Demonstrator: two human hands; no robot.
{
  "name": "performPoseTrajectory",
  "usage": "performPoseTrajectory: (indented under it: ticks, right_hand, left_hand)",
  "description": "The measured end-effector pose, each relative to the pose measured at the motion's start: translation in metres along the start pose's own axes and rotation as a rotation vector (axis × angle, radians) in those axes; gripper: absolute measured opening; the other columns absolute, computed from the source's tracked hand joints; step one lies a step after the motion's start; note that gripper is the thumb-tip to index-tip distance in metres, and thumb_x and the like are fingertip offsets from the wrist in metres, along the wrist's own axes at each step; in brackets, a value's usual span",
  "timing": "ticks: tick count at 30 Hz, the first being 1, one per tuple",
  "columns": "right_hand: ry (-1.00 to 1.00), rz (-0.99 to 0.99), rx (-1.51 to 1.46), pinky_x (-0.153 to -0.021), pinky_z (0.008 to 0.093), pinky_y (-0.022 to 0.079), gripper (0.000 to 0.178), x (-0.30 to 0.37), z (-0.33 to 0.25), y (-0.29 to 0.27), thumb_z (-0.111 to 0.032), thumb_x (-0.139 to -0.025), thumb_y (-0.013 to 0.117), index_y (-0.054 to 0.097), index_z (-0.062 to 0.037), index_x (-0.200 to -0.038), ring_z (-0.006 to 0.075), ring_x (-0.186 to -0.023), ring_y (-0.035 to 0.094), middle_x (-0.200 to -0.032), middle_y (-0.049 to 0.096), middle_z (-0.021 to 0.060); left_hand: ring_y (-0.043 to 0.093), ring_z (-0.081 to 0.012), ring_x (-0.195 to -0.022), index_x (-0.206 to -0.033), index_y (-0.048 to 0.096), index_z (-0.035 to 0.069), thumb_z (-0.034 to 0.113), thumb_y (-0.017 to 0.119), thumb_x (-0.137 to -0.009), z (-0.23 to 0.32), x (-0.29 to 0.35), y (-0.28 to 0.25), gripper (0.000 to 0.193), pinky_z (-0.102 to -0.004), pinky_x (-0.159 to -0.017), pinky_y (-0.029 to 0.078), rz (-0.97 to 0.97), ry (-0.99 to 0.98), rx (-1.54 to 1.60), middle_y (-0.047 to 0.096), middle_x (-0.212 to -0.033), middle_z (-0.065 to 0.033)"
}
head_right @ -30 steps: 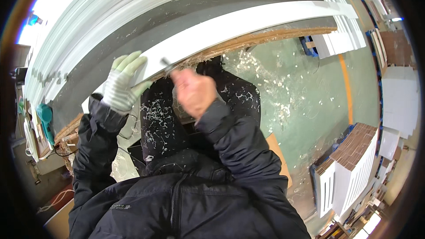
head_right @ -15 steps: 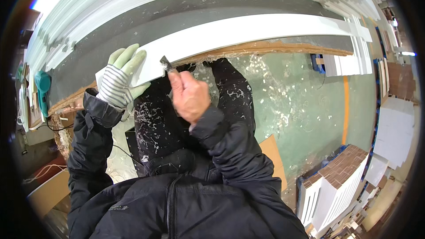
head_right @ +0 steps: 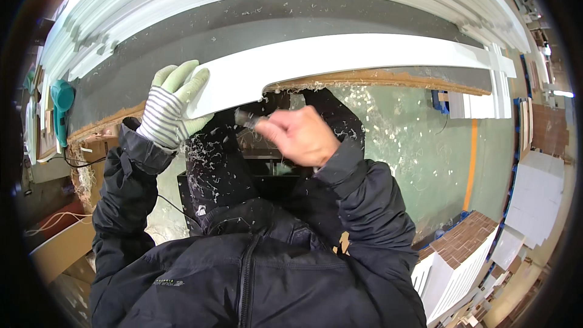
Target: Trim and sand edges of white-coated furniture components.
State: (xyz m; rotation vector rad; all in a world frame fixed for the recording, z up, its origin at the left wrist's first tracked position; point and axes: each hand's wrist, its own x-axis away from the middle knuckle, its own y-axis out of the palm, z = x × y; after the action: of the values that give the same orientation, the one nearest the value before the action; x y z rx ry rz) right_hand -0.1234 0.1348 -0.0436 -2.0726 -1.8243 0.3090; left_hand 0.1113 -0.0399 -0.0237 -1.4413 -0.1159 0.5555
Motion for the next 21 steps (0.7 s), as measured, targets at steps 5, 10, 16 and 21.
performPoseTrajectory:
  ticks: [5,10,16,21]
  right_hand:
    - [0.166,0.048,-0.033,-0.053,0.0319,0.043,0.045,-0.011,0.011,-0.015,-0.037,-0.100,0.063,0.065,0.0034,-0.081,0.0099,-0.056,0.048,-0.055,0.047,0.0100]
    - [0.101,-0.021,0.035,-0.053,0.0331,0.042,0.037,-0.015,-0.001,-0.029,-0.033,-0.098,0.065,0.069,0.0017,-0.084,0.0141,-0.054,0.047,-0.059,0.054,0.0100]
    - [-0.039,-0.226,-0.005,-0.054,0.0363,0.045,0.044,-0.014,0.001,-0.037,-0.038,-0.099,0.063,0.070,0.0024,-0.083,0.0158,-0.052,0.051,-0.056,0.053,0.0110]
    - [-0.033,-0.430,0.264,-0.051,0.0325,0.038,0.039,-0.021,-0.008,-0.057,-0.033,-0.098,0.066,0.067,0.0013,-0.079,0.0106,-0.055,0.043,-0.057,0.048,0.0071]
  left_hand:
    - [0.050,-0.0410,-0.118,-0.135,0.060,0.013,0.029,0.085,-0.064,-0.001,-0.005,-0.002,0.076,-0.0483,-0.104,0.043,-0.011,-0.002,0.006,0.057,-0.135,-0.0173]
    - [0.050,-0.0411,-0.118,-0.136,0.060,0.013,0.028,0.085,-0.065,-0.001,-0.004,-0.001,0.077,-0.0480,-0.103,0.044,-0.009,-0.001,0.002,0.057,-0.134,-0.0170]
    - [0.052,-0.0413,-0.118,-0.136,0.060,0.014,0.027,0.085,-0.065,0.002,-0.006,0.000,0.077,-0.0473,-0.102,0.045,-0.013,-0.006,-0.010,0.059,-0.133,-0.0166]
    - [0.052,-0.0411,-0.117,-0.136,0.060,0.013,0.025,0.086,-0.065,0.002,-0.007,-0.002,0.076,-0.0469,-0.102,0.045,0.006,0.000,0.021,0.060,-0.131,-0.0171]
